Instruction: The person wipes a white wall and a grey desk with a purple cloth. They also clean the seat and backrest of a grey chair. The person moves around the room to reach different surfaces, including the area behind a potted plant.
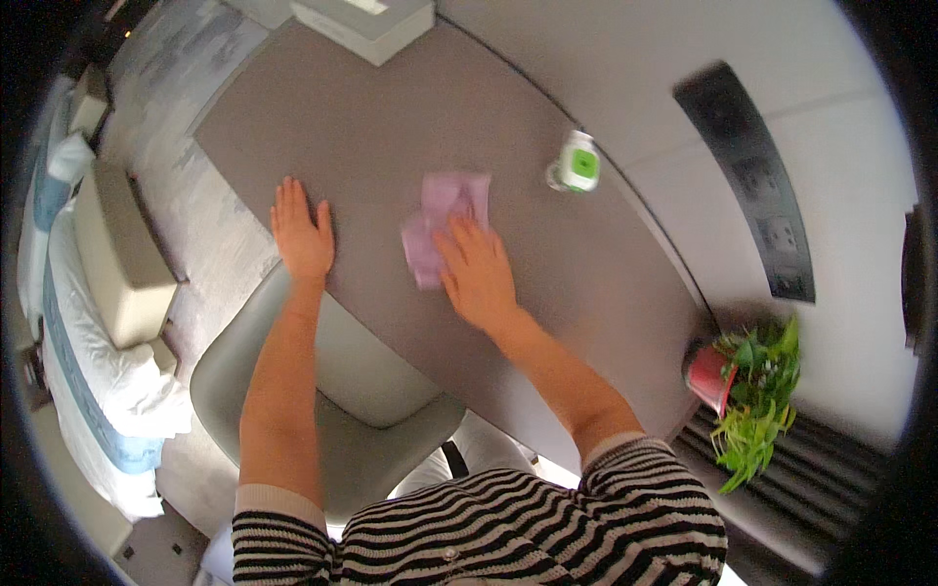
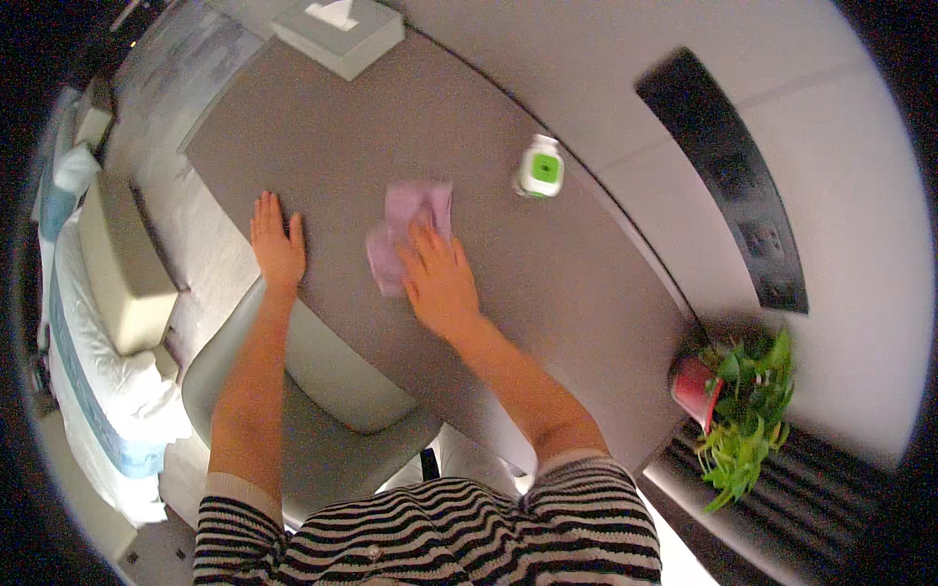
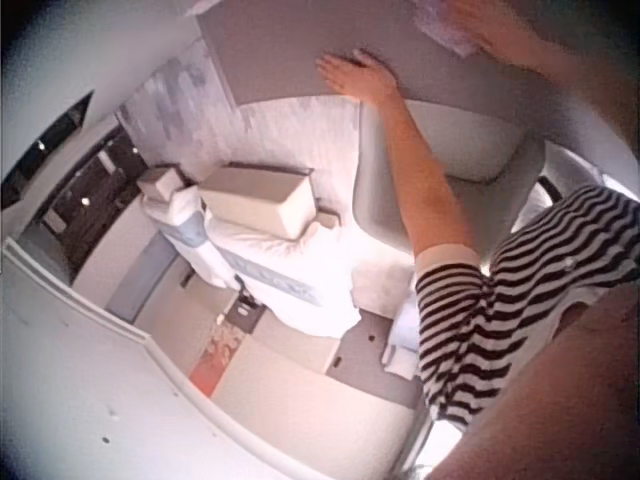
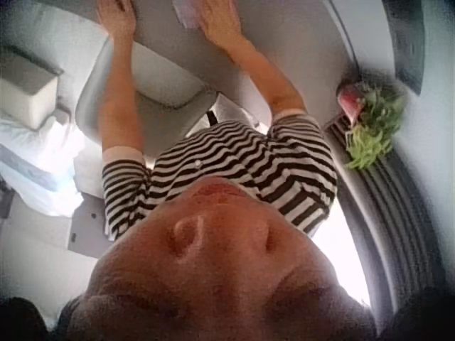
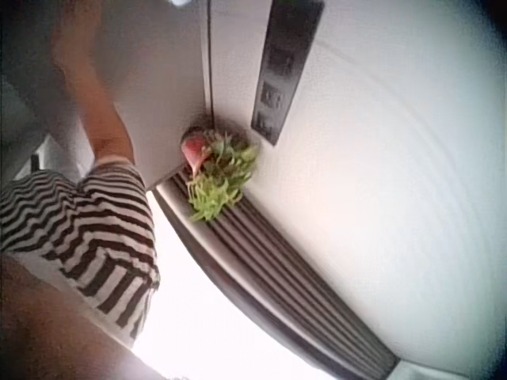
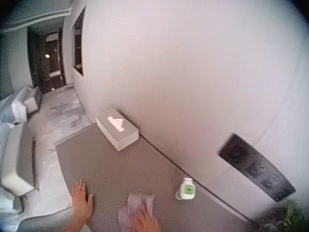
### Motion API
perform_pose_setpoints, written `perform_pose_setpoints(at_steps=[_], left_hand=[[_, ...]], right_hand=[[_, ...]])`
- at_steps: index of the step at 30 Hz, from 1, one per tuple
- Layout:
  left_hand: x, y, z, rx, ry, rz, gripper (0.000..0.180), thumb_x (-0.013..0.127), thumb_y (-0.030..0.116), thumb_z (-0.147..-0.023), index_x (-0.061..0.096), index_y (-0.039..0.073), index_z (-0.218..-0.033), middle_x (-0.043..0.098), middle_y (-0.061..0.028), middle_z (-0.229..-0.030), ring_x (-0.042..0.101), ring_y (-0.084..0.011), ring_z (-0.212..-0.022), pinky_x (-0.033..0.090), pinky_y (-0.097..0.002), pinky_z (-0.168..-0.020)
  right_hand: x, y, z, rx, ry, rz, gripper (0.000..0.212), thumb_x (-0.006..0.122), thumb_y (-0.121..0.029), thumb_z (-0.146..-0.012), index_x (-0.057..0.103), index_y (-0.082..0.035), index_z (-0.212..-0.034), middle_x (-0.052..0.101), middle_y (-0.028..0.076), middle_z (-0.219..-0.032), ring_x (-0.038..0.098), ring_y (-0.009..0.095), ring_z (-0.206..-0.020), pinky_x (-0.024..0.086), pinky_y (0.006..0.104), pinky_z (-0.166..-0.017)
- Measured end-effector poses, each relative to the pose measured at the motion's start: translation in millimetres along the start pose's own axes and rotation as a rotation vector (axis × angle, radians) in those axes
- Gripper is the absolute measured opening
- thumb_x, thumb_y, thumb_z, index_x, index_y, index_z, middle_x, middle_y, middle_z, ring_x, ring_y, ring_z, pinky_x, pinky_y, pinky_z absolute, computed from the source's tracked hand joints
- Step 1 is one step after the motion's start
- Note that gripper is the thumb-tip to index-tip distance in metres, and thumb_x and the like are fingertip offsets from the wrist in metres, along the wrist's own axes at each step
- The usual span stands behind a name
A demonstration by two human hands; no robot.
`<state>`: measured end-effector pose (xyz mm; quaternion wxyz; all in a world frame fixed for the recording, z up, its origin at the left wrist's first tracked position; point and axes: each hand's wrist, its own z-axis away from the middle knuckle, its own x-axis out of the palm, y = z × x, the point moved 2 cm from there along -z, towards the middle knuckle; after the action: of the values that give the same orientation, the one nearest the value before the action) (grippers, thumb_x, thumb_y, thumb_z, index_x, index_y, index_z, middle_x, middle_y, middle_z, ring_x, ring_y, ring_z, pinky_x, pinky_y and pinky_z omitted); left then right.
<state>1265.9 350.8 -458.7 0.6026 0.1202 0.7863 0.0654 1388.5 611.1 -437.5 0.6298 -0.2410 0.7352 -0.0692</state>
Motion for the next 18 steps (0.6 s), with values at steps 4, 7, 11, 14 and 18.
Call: perform_pose_setpoints(at_steps=[4, 7, 11, 14, 18], left_hand=[[-1.4, -5.7, 2.7, 0.112, -0.051, -0.031, 0.065, 0.047, 0.039, -0.093, 0.031, -0.001, -0.141, 0.028, -0.0146, -0.149, 0.022, -0.0287, -0.139, 0.013, -0.0444, -0.114], [-7.2, 5.5, 16.7, 0.209, -0.135, -0.079, 0.070, 0.046, 0.044, -0.092, 0.026, 0.000, -0.143, 0.023, -0.0146, -0.151, 0.018, -0.0287, -0.141, 0.010, -0.0472, -0.114], [-24.0, 54.2, 66.4, 0.307, -0.240, -0.047, 0.072, 0.050, 0.042, -0.090, 0.026, 0.001, -0.144, 0.021, -0.0163, -0.151, 0.016, -0.0307, -0.141, 0.009, -0.0506, -0.113], [-40.1, 106.3, 126.3, 0.492, -0.396, 0.005, 0.078, 0.059, 0.042, -0.085, 0.026, 0.003, -0.144, 0.022, -0.0170, -0.151, 0.015, -0.0317, -0.141, 0.010, -0.0508, -0.113], [-58.8, 163.3, 213.0, 0.685, -0.634, 0.148, 0.083, 0.063, 0.043, -0.082, 0.024, 0.006, -0.145, 0.020, -0.0121, -0.152, 0.014, -0.0278, -0.142, 0.011, -0.0483, -0.114]], right_hand=[[-76.3, 48.2, 92.3, 0.135, 0.098, 0.037, 0.051, 0.058, -0.019, -0.082, 0.048, -0.010, -0.131, 0.042, 0.015, -0.139, 0.036, 0.034, -0.130, 0.029, 0.0503, -0.105], [-103.1, 118.2, 84.4, 0.517, 0.179, 0.301, 0.048, 0.059, -0.022, -0.083, 0.049, -0.009, -0.128, 0.044, 0.014, -0.137, 0.037, 0.033, -0.129, 0.029, 0.0494, -0.105], [-91.3, 160.4, 49.4, 0.184, 0.278, 0.354, 0.049, 0.060, -0.027, -0.082, 0.051, -0.013, -0.128, 0.046, 0.013, -0.136, 0.039, 0.032, -0.128, 0.033, 0.0482, -0.102], [-95.8, 174.1, 85.7, 0.376, 0.340, 0.292, 0.050, 0.058, -0.030, -0.084, 0.049, -0.016, -0.131, 0.044, 0.013, -0.137, 0.038, 0.031, -0.129, 0.034, 0.0489, -0.101], [-122.4, 163.7, 205.0, 0.735, 0.263, 0.440, 0.056, 0.056, -0.030, -0.086, 0.041, -0.017, -0.138, 0.039, 0.013, -0.142, 0.033, 0.032, -0.133, 0.030, 0.0533, -0.103]])
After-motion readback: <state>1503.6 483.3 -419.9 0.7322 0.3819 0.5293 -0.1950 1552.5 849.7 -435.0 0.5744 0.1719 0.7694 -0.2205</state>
